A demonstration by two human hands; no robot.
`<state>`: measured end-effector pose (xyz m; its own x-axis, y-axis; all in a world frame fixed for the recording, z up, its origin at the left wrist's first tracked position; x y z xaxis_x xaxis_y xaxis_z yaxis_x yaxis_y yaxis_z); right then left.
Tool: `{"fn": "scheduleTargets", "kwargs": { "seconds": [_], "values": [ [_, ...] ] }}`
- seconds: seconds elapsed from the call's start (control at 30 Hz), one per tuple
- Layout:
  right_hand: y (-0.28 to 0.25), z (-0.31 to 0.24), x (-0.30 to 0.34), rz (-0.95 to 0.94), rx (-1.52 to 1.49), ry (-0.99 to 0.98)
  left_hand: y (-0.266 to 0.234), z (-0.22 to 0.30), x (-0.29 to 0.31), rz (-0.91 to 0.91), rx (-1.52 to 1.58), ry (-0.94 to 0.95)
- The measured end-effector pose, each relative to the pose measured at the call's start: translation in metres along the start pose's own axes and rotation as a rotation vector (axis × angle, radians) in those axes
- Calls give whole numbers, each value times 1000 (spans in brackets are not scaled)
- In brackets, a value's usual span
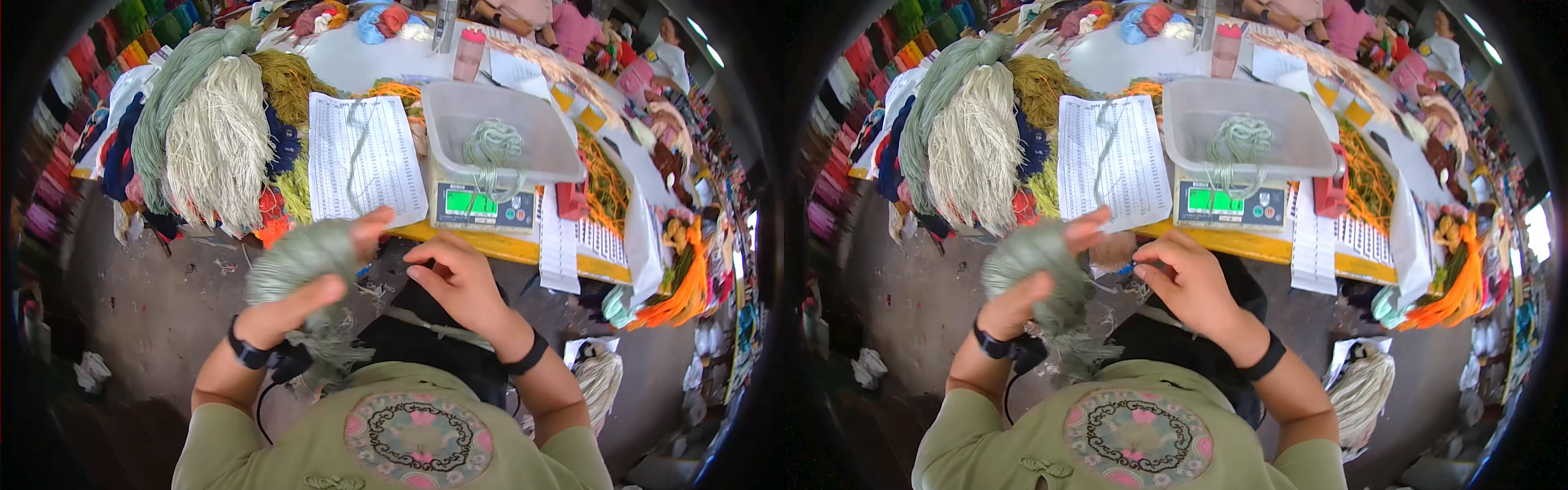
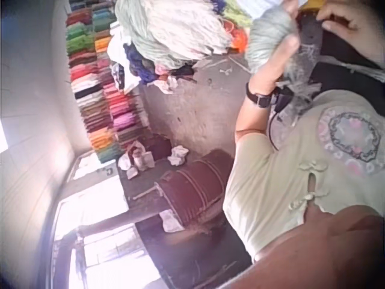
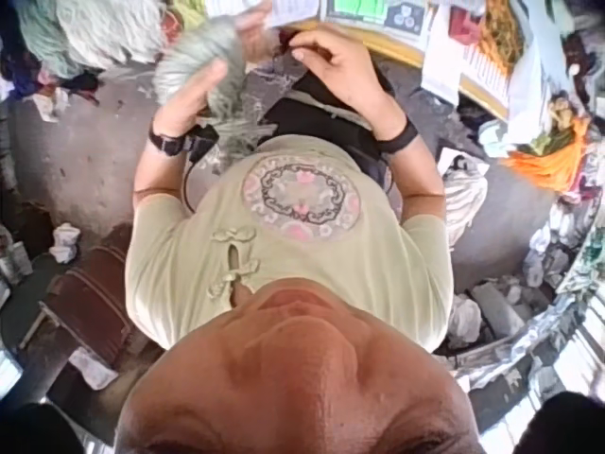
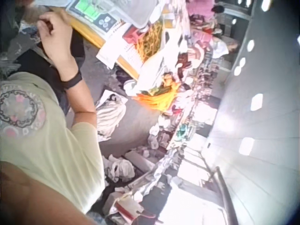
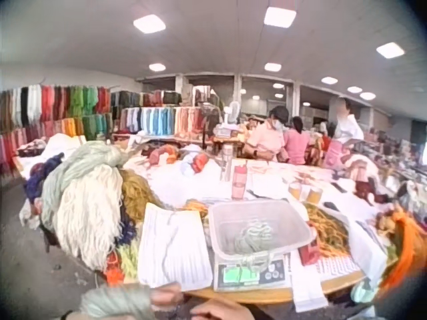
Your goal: The person gathers a bundle of green yarn, weighs it on a digital scale, and wraps a small white tag around the bundle. They repeat this process, weighing additional bundles and applying tags to each one.
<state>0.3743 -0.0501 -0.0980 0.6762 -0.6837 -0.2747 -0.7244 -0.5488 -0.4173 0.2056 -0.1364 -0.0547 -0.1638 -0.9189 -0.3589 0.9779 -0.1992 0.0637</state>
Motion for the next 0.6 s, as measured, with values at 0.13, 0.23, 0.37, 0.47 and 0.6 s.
{"fn": "scheduleTargets", "kwargs": {
  "seconds": [0.13, 0.23, 0.37, 0.47, 0.6],
  "values": [
    [-1, -34, 3, 69, -305, 33, 28, -16, -20, -111, -354, 146],
    [-2, -22, 6, 61, -280, -16, 35, -21, -25, -71, -423, 152],
    [-11, -29, 5, 125, -156, -93, 34, -42, -22, 102, -86, -18],
    [-11, -29, 3, 180, -56, -97, 26, -52, -19, 196, 5, -83],
    [-10, -31, -5, 157, 43, -82, 9, -53, -18, 229, -205, -36]
  ]
}}
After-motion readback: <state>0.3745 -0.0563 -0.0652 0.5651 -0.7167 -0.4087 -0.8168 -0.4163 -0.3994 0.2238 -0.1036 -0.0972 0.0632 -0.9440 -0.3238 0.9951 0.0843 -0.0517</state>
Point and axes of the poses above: each hand's wrist, its own x-axis away from the middle knuckle, its own y-axis out of the palm, z = x × y, the point moved 6 cm from there along -x, towards the middle knuckle, and after that the axes turned 2 degrees about -x, right-handed, at the moved point
